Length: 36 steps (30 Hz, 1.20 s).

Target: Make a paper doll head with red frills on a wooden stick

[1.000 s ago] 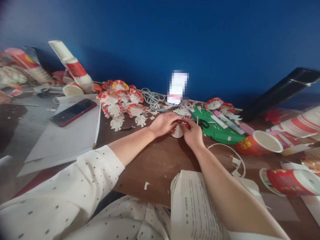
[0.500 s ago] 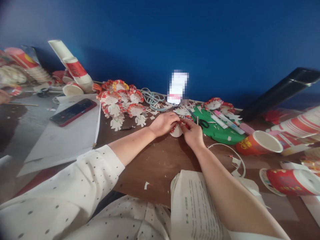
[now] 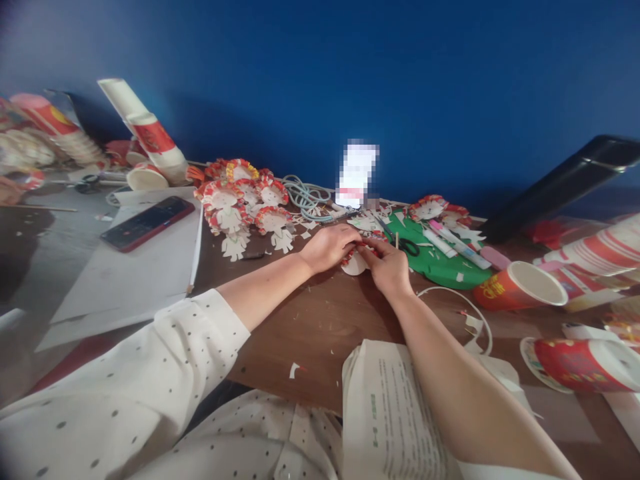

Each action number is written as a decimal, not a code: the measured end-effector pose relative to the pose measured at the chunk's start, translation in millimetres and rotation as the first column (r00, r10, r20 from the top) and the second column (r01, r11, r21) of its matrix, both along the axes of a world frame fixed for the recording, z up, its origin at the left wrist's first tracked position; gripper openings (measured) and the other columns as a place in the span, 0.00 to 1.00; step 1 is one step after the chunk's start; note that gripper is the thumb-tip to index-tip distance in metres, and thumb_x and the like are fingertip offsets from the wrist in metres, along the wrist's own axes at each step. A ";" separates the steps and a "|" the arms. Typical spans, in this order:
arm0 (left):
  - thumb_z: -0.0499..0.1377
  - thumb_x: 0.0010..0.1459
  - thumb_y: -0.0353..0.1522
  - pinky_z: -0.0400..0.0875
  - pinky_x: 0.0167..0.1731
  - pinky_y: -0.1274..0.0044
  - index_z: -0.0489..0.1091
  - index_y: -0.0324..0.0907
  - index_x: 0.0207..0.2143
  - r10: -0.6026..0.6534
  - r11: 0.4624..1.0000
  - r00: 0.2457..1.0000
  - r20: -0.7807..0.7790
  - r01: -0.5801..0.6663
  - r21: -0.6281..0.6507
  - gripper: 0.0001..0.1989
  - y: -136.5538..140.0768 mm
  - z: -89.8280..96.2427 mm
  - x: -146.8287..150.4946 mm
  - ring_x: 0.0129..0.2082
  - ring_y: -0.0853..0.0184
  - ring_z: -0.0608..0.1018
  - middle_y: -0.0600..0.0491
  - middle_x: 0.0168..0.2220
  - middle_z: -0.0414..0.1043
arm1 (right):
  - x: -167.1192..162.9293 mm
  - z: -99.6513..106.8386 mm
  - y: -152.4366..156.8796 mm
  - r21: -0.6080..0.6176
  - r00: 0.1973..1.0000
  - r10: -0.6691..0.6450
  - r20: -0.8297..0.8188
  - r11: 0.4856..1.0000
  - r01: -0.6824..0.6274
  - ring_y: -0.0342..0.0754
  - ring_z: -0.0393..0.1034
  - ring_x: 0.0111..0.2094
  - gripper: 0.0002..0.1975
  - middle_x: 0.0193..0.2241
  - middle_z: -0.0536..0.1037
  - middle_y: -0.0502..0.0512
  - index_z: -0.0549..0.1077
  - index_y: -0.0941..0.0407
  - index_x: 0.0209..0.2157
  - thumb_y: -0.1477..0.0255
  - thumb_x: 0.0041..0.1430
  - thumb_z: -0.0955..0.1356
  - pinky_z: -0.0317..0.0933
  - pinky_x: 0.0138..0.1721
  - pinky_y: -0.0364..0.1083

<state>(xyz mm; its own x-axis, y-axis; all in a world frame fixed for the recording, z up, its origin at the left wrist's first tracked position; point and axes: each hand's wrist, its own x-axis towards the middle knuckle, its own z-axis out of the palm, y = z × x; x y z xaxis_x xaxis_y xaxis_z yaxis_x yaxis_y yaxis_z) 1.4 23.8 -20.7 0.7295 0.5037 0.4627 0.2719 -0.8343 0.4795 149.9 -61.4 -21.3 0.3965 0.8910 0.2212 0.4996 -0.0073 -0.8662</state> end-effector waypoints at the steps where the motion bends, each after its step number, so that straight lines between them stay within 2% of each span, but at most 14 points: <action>1: 0.49 0.64 0.27 0.71 0.43 0.72 0.74 0.40 0.37 -0.010 1.000 1.000 0.005 0.010 -0.001 0.13 0.3 -0.3 0.3 0.42 0.63 0.76 0.48 0.38 0.75 | 0.4 0.2 0.1 0.001 1.000 -0.003 0.005 1.000 0.003 0.54 0.75 0.35 0.20 0.32 0.82 0.56 0.82 0.58 0.41 0.60 0.49 0.72 0.68 0.38 0.50; 10: 0.50 0.63 0.27 0.72 0.42 0.73 0.76 0.41 0.36 -0.002 1.000 1.000 -0.030 0.003 0.008 0.13 -2.1 2.6 1.2 0.41 0.64 0.77 0.50 0.37 0.76 | 0.7 -0.5 1.3 0.035 0.996 0.004 0.092 0.999 -0.008 0.56 0.76 0.41 0.18 0.38 0.83 0.58 0.82 0.58 0.40 0.63 0.50 0.70 0.66 0.46 0.52; 15: 0.51 0.62 0.26 0.72 0.42 0.73 0.76 0.41 0.36 -0.004 0.999 0.999 -0.045 0.006 0.034 0.12 -1.6 2.3 1.9 0.41 0.63 0.77 0.49 0.37 0.76 | 2.3 -2.3 1.6 0.044 0.995 -0.003 0.102 0.999 -0.002 0.56 0.76 0.41 0.18 0.38 0.83 0.59 0.82 0.58 0.40 0.62 0.50 0.70 0.66 0.46 0.52; 19: 0.53 0.62 0.26 0.73 0.44 0.72 0.74 0.41 0.43 0.001 1.000 1.000 -0.012 -0.001 0.010 0.12 -2.3 0.9 3.4 0.43 0.63 0.78 0.49 0.41 0.77 | 3.7 -4.0 2.3 0.029 0.995 -0.031 0.094 0.999 0.028 0.55 0.76 0.38 0.20 0.35 0.83 0.58 0.82 0.58 0.40 0.59 0.51 0.70 0.67 0.41 0.51; 23: 0.56 0.61 0.26 0.73 0.45 0.70 0.69 0.41 0.50 0.058 0.994 0.995 0.082 -0.050 -0.098 0.15 -3.0 1.2 3.5 0.44 0.63 0.79 0.49 0.43 0.78 | 2.3 -3.8 2.6 0.015 0.995 -0.044 0.095 0.999 0.043 0.54 0.76 0.35 0.21 0.33 0.83 0.58 0.82 0.59 0.41 0.58 0.51 0.70 0.67 0.37 0.50; 25: 0.58 0.60 0.27 0.73 0.45 0.71 0.69 0.40 0.48 0.090 0.987 0.987 0.135 -0.070 -0.147 0.13 -2.4 3.4 2.8 0.43 0.63 0.79 0.49 0.42 0.78 | 1.9 -2.9 2.7 0.018 0.992 -0.063 0.108 0.998 0.061 0.55 0.76 0.35 0.21 0.34 0.83 0.58 0.82 0.59 0.40 0.58 0.51 0.70 0.66 0.37 0.49; 28: 0.59 0.60 0.30 0.72 0.43 0.72 0.73 0.39 0.38 0.135 0.978 0.981 0.136 -0.110 -0.177 0.05 -1.4 8.5 0.9 0.40 0.64 0.79 0.49 0.38 0.78 | 3.5 -1.8 3.2 0.031 0.986 -0.094 0.135 0.995 0.091 0.55 0.76 0.36 0.20 0.35 0.83 0.59 0.82 0.59 0.40 0.59 0.51 0.70 0.66 0.39 0.49; 31: 0.61 0.59 0.33 0.72 0.42 0.73 0.74 0.39 0.33 0.051 0.978 0.996 0.073 -0.035 -0.205 0.06 -1.5 12.0 -1.0 0.38 0.65 0.78 0.50 0.36 0.77 | 6.8 -1.9 3.8 0.033 0.981 -0.116 0.156 0.993 0.113 0.55 0.76 0.38 0.20 0.36 0.83 0.60 0.82 0.60 0.40 0.60 0.52 0.69 0.66 0.40 0.49; 33: 0.62 0.57 0.33 0.71 0.42 0.74 0.75 0.40 0.34 -0.021 0.979 0.999 0.038 0.028 -0.201 0.05 -1.9 12.3 -2.0 0.39 0.65 0.78 0.50 0.37 0.77 | 8.5 -2.6 4.2 0.027 0.979 -0.126 0.163 0.992 0.123 0.56 0.76 0.38 0.20 0.36 0.83 0.60 0.82 0.60 0.39 0.61 0.52 0.69 0.66 0.40 0.49; 36: 0.62 0.56 0.31 0.71 0.43 0.73 0.75 0.39 0.36 -0.052 0.985 0.999 -0.001 0.051 -0.163 0.06 -1.9 10.5 -2.5 0.41 0.64 0.77 0.49 0.39 0.76 | 9.5 -4.0 4.8 0.033 0.975 -0.136 0.178 0.991 0.132 0.56 0.76 0.38 0.19 0.36 0.83 0.60 0.82 0.60 0.40 0.61 0.53 0.69 0.66 0.41 0.50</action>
<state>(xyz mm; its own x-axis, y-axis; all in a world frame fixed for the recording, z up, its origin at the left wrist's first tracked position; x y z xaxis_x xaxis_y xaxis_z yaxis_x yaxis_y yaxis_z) -1.1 21.8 -10.1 0.7585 0.5341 0.3734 0.2338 -0.7579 0.6091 159.5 -56.6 -25.3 0.4636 0.8270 0.3180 0.6429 -0.0671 -0.7630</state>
